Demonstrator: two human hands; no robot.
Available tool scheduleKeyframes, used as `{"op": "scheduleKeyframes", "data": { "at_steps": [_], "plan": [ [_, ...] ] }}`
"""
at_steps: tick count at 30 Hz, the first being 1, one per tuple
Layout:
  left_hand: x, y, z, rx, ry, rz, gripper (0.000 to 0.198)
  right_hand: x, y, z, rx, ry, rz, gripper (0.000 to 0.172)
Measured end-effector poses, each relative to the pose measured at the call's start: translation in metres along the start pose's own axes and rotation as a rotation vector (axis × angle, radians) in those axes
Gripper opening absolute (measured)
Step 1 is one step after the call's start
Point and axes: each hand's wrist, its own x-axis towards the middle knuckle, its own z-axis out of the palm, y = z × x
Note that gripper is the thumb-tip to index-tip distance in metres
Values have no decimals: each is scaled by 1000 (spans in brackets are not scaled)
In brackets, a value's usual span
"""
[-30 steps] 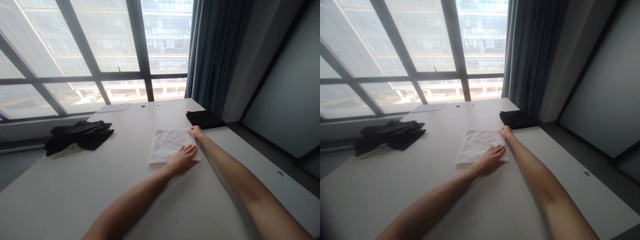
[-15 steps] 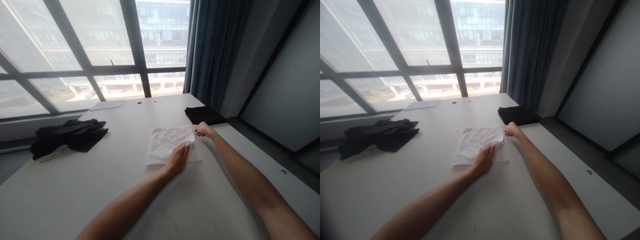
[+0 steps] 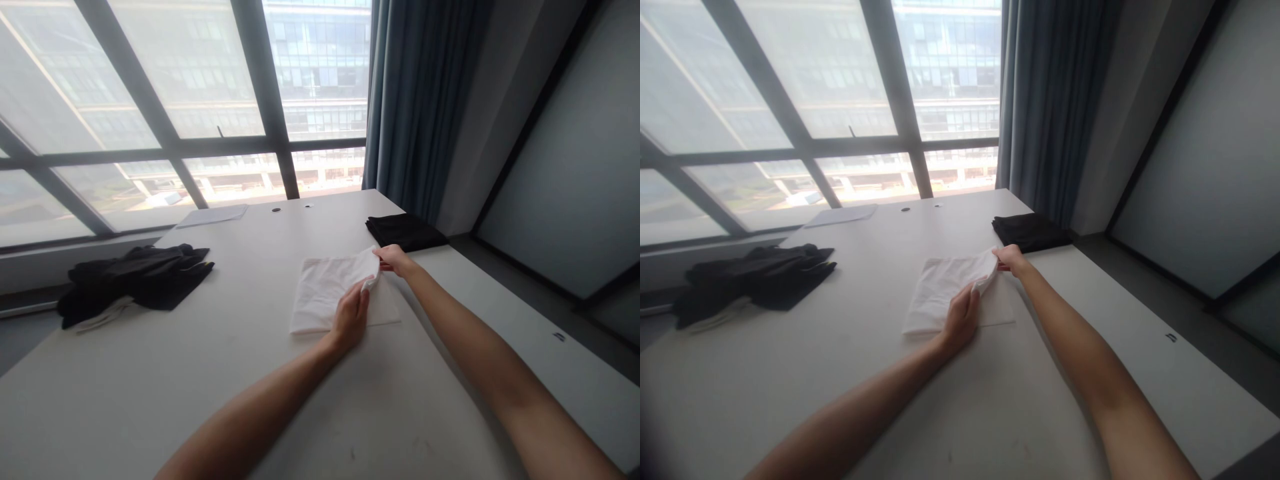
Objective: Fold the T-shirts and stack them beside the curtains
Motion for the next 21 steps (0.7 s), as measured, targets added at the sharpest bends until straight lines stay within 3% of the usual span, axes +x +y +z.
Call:
{"op": "scheduleKeyframes", "data": {
  "at_steps": [6,12,15,19,21],
  "plan": [
    [0,2,4,297,-218,173,42,12,-7,5,7,47,-129,20],
    [-5,-2,17,547,-425,217,48,11,-5,3,-21,59,-199,22],
    [-5,-1,16,543,-421,245,42,5,-16,3,-17,47,-256,28],
    [-2,4,12,456,-291,267,40,4,-35,2,-3,-6,-435,35],
    [-1,5,13,422,-283,251,41,9,-34,1,-46,28,-397,36]
  ]
}}
